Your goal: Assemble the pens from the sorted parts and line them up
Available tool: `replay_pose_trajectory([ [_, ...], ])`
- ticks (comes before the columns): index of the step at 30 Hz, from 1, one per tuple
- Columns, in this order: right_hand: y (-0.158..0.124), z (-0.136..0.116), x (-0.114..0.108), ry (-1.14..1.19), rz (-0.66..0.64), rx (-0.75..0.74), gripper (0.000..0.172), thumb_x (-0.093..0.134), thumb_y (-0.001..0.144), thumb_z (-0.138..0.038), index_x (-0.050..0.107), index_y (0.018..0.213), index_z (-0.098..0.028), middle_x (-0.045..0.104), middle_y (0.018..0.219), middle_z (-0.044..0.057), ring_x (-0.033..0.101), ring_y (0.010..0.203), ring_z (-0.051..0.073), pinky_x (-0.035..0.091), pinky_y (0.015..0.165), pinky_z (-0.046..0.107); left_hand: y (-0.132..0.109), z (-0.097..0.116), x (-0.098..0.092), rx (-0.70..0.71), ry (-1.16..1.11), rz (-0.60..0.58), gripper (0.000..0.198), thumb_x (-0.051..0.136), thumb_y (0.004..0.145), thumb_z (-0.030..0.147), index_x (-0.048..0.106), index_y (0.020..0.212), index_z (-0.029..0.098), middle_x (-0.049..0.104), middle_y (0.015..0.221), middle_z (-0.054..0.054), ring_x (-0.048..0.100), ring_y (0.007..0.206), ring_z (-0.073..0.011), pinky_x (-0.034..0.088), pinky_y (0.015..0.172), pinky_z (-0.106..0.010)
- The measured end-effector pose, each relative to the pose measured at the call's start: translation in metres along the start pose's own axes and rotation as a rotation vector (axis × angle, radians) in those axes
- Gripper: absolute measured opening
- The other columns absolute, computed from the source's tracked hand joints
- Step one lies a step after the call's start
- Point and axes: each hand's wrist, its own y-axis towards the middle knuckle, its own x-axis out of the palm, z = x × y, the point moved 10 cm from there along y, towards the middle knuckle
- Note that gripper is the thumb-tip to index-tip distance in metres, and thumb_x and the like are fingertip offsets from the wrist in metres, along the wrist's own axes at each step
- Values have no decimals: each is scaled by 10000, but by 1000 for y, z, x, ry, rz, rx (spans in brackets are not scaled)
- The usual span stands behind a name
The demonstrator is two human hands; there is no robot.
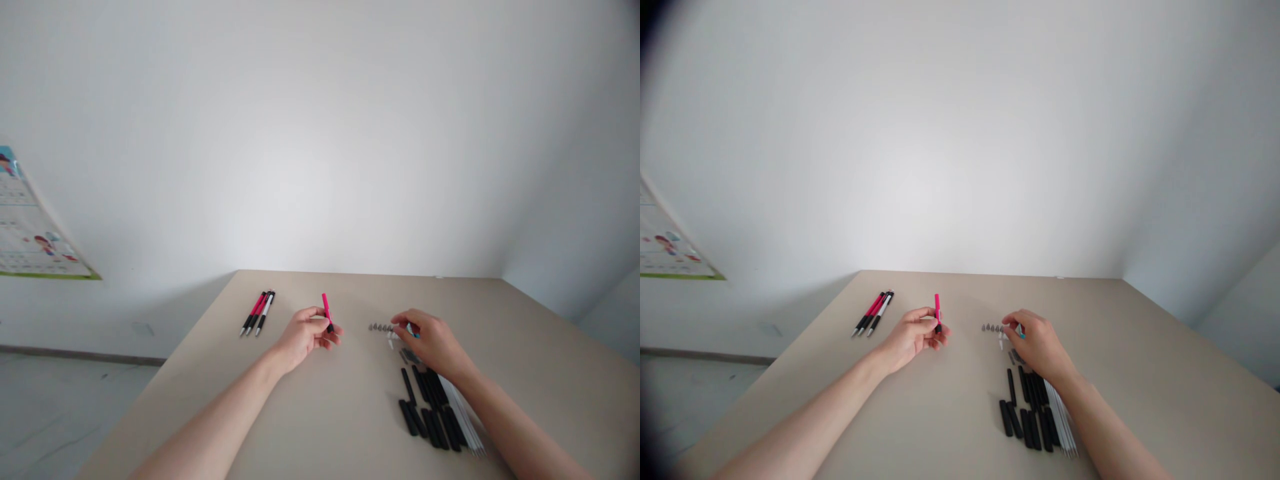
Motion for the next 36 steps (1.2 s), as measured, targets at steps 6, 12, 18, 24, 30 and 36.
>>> replay_pose_trajectory([
  [6, -1, 1, -2, 1, 15, -2, 210, 493, 803, -289, 680, 818, -193, 658, 710, 27, 584, 632, 166, 466, 634, 278, 0, -8, -1, -95, -118, -29, 165, 628, 754, 191, 508, 850, 133, 690, 803, -126, 674, 694, -203, 471, 614, -279],
  [12, -1, 2, 2, -11, -28, -3, 224, 483, 810, -282, 686, 835, -191, 657, 747, 33, 587, 658, 168, 465, 651, 280, 1, -6, 2, -16, 23, -34, 218, 643, 775, 274, 547, 904, 127, 570, 657, -12, 513, 505, -96, 390, 475, -216],
  [18, -2, -2, 10, -36, -96, -4, 218, 503, 791, -263, 696, 857, -188, 654, 790, 44, 607, 748, 193, 459, 717, 310, -2, -7, 14, 7, 282, -128, 369, 598, 823, 457, 589, 935, 106, 464, 628, 32, 322, 469, -46, 249, 445, -187],
  [24, -2, -1, 21, -65, -127, -28, 178, 525, 815, -248, 693, 795, -193, 628, 766, 41, 598, 723, 182, 456, 704, 306, -10, 4, 27, 149, 730, -176, 349, 485, 890, 416, 646, 945, 111, 478, 615, 32, 357, 534, -81, 269, 517, -205],
  [30, -1, -29, 10, 31, -32, -139, 203, 495, 893, -300, 628, 778, -198, 643, 799, 60, 599, 768, 200, 468, 704, 315, -15, 8, 38, 206, 924, -202, 305, 432, 912, 354, 641, 883, 135, 502, 626, 33, 400, 571, -99, 300, 547, -201],
  [36, -9, -64, 18, 273, -124, -91, 222, 462, 925, -366, 613, 886, -208, 693, 792, 29, 624, 657, 150, 483, 603, 251, -18, 7, 46, 234, 1050, -240, 290, 430, 910, 329, 554, 719, 149, 450, 590, 54, 365, 539, -84, 264, 518, -199],
])
